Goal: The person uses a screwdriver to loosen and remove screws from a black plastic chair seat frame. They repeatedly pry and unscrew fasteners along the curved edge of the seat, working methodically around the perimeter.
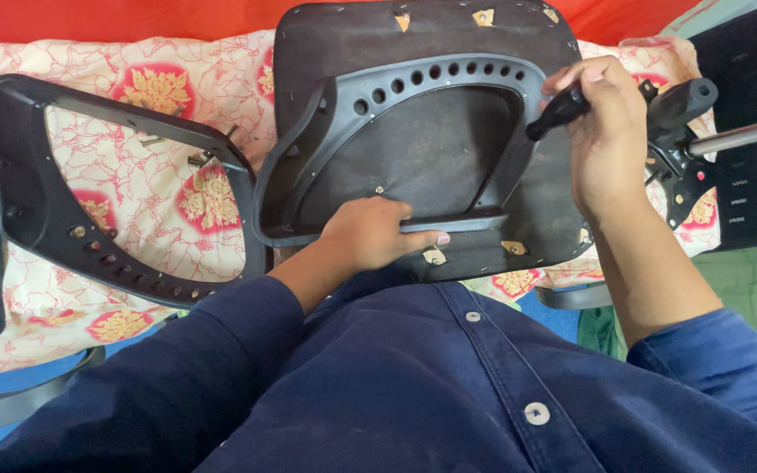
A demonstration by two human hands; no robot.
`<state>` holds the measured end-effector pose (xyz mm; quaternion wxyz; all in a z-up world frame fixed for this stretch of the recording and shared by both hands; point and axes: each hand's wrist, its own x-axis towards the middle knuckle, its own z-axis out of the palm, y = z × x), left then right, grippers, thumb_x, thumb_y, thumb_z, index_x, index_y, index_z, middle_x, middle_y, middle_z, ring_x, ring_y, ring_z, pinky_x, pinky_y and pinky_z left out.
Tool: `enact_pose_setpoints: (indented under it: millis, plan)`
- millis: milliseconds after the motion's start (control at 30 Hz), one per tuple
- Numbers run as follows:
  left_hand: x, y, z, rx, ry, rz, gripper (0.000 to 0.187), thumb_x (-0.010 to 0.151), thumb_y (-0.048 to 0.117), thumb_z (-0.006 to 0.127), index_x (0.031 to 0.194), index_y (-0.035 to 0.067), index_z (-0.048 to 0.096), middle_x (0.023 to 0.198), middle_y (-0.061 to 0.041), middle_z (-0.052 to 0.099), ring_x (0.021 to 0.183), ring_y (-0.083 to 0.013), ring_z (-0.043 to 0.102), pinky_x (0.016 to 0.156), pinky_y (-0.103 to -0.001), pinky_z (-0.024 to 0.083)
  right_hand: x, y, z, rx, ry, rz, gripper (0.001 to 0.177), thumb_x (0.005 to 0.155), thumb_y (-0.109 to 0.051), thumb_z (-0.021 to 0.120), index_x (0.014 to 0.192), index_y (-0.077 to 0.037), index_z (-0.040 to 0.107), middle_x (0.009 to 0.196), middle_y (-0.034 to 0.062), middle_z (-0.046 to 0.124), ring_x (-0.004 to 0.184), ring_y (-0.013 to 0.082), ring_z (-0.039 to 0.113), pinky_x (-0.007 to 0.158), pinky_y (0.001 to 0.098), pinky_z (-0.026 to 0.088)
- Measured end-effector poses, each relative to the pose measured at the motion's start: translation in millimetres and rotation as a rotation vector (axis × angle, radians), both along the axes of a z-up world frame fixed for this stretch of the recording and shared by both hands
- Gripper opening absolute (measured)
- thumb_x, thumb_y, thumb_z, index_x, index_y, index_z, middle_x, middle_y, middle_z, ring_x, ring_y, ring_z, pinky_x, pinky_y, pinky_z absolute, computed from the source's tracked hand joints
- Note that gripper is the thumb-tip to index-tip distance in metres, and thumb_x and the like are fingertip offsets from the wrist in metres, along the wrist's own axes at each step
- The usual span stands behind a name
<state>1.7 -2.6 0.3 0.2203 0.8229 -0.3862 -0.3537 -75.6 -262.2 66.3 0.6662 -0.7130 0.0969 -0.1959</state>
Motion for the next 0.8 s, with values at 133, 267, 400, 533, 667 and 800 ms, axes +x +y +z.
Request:
enact_pose_setpoints:
  millis: [133, 267, 400, 533, 667, 800]
  plan:
    - [1, -1, 0, 0.074, 0.044, -0.009, 0.087, 0.078, 0.085, 0.05, 0.097, 0.004, 0.074, 0.099, -0.018, 0.075, 0.1, -0.0339, 0.072, 0.089, -0.047, 0.055, -7, -5, -2, -0.015, 0.001, -0.026, 0.033, 0.12, -0.032, 0.05, 0.115, -0.003, 0.064, 0.106, 0.0034, 0.06, 0.103, 0.0135, 0.057, 0.102, 0.0334, 0.048]
    - [3, -3, -6, 0.018, 0.058, 0.024, 0.094, 0.078, 0.087, 0.049, 0.11, 0.002, 0.073, 0.111, -0.02, 0.072, 0.109, -0.035, 0.068, 0.093, -0.046, 0.051, -15, -16, -3, -0.079, 0.013, -0.044, 0.036, 0.122, -0.034, 0.048, 0.116, -0.002, 0.064, 0.104, 0.0026, 0.06, 0.099, 0.0115, 0.057, 0.099, 0.033, 0.05]
    - [12, -16, -28, 0.079, 0.286, 0.172, 0.095, 0.083, 0.086, 0.042, 0.115, 0.003, 0.074, 0.108, -0.02, 0.073, 0.106, -0.0321, 0.069, 0.092, -0.044, 0.05, -19, -25, -1, -0.058, -0.038, -0.036, 0.025, 0.121, -0.03, 0.046, 0.127, -0.007, 0.055, 0.103, 0.0066, 0.062, 0.099, 0.0157, 0.061, 0.093, 0.0335, 0.048]
    - [26, -47, -65, -0.15, 0.509, 0.305, 0.085, 0.087, 0.074, 0.052, 0.108, -0.005, 0.075, 0.098, -0.02, 0.075, 0.091, -0.0278, 0.073, 0.081, -0.037, 0.057, -20, -32, 1, 0.008, -0.038, -0.029, 0.026, 0.123, -0.034, 0.044, 0.13, -0.01, 0.052, 0.095, 0.0112, 0.064, 0.097, 0.0208, 0.064, 0.093, 0.036, 0.049]
    - [24, -100, -103, -0.4, 0.654, 0.31, 0.056, 0.088, 0.049, 0.063, 0.114, 0.001, 0.074, 0.097, -0.014, 0.072, 0.086, -0.0226, 0.065, 0.076, -0.036, 0.055, -18, -39, -4, 0.062, -0.08, 0.019, 0.028, 0.122, -0.038, 0.044, 0.126, -0.011, 0.05, 0.087, 0.011, 0.06, 0.089, 0.0212, 0.059, 0.092, 0.0379, 0.049]
    - [14, -153, -119, -0.541, 0.581, 0.282, 0.045, 0.089, 0.033, 0.065, 0.119, 0.002, 0.071, 0.101, -0.012, 0.076, 0.093, -0.0231, 0.07, 0.082, -0.038, 0.055, -15, -50, -9, 0.121, -0.079, 0.051, 0.021, 0.119, -0.032, 0.05, 0.118, -0.011, 0.045, 0.096, 0.0066, 0.054, 0.091, 0.0197, 0.055, 0.093, 0.038, 0.048]
